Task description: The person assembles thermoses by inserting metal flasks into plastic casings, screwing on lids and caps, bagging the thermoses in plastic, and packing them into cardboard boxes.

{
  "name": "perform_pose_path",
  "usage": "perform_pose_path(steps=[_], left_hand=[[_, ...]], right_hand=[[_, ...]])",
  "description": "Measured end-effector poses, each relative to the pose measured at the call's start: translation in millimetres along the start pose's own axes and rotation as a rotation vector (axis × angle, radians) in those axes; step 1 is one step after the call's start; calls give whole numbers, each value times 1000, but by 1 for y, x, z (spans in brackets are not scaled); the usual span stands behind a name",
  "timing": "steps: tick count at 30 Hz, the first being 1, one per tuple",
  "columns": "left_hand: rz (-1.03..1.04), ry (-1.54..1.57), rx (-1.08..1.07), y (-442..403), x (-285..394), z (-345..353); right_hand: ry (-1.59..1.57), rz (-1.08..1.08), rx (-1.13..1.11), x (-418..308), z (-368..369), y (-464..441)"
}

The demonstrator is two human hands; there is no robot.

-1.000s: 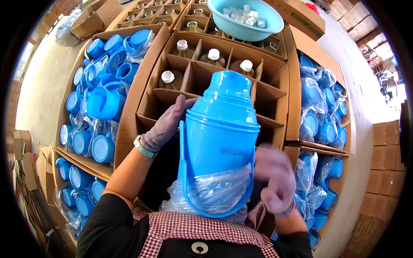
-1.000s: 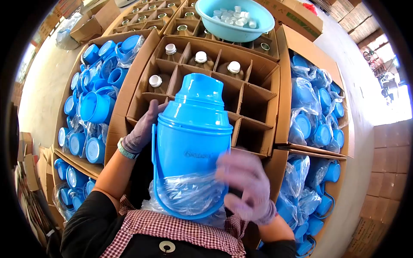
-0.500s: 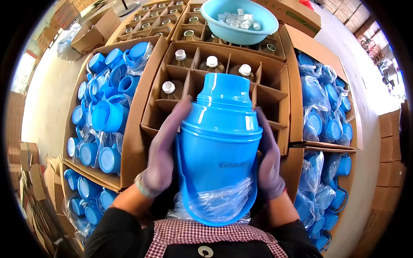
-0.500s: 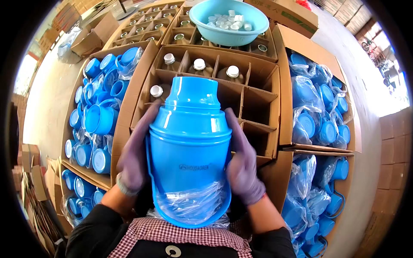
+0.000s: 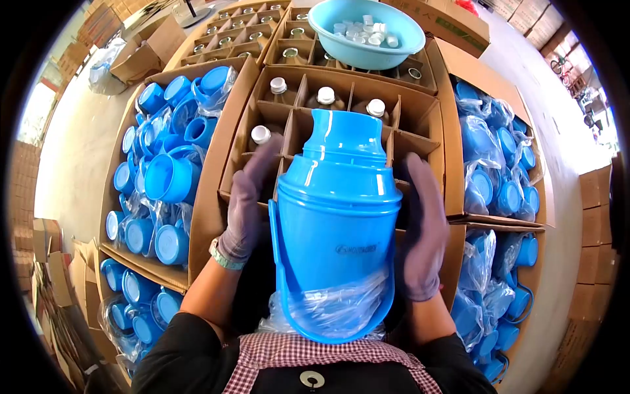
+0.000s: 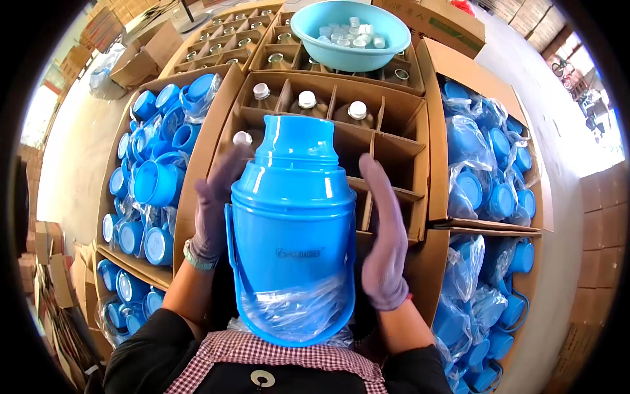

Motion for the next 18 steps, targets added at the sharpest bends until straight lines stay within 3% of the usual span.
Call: perform_pose_path(steps=[1,3,4,5,7,9,10,11,13,15,17,18], left_hand=[[93,-43,-72,2,7,4],[371,-426,-230,10,45,6],[530,-589,-285,15,65,7],[503,-564,-271,17,67,6],[432,-450,-193,18,67,10],[282,-183,-54,23,59,26],[343,-233,-138,20,64,23],[408,-277,-221,18,69,19],[609,-256,-401,16,70,12],[511,-332,-113,-1,60,18],[-72,-140,238,-7,16,3],[124,-309,80,-6,39,10]], right_hand=[[12,-38,-41,-2,2,-4],[48,-79,-129,-3,5,-2],[197,127,-184,32,-12,-7],[359,324,-261,48,-14,-14],[102,141,-103,46,-22,-24],[368,-164,0,5,0,-13],[510,-303,80,-15,10,-7],[396,-14,-54,46,-28,-12],[278,144,-123,68,-42,-10],[287,-123,-19,12,-20,-14],[235,-191,21,-9,-2,-2],[189,-167,13,-13,6,-2]])
Point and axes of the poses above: each hand's wrist, its own y-axis away from the middle knuckle, its own z-axis out of the palm, x = y × z, the point moved 3 cm from there along -y, towards the middle knuckle, and after that the axes turned 13 degrees about x, right-handed, at the moved point
